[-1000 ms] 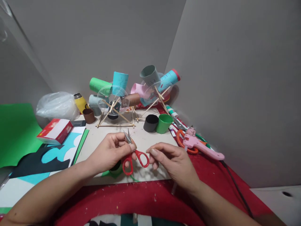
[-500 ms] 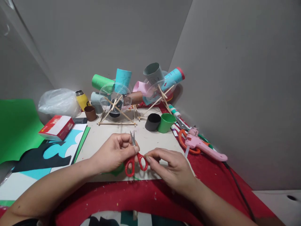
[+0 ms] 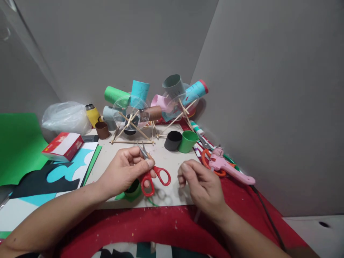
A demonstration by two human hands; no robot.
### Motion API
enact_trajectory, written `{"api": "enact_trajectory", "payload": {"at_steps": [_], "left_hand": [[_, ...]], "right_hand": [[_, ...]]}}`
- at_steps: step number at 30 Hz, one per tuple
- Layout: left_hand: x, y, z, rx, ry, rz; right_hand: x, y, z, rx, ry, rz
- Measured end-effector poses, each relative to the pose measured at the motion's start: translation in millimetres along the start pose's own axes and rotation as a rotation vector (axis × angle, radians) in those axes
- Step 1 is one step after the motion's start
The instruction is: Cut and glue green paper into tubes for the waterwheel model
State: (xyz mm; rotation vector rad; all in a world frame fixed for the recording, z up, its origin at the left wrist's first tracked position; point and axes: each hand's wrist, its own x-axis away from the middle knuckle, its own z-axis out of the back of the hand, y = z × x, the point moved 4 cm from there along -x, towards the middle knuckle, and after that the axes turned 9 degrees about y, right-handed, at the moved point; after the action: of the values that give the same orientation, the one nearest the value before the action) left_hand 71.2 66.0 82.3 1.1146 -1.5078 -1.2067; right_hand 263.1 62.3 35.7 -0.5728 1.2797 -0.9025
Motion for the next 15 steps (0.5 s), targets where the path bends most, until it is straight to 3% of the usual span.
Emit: {"api": "enact_trajectory", "payload": {"at_steps": [3,7,15], "left_hand": [[-4,-3,-0.7,0.032,0.009,0.018],[-5,-6,-2.4,0.051,0.003,0.018],[-5,-20,-6.9,0.003,0.039,-0.002]], "right_hand": [[8,-8,4,-0.078,0.037,0.085],[11,-22,-2,-0.042,-0.059,0.253],[13,-8,-23,0.065,-0.184,0.109]]}}
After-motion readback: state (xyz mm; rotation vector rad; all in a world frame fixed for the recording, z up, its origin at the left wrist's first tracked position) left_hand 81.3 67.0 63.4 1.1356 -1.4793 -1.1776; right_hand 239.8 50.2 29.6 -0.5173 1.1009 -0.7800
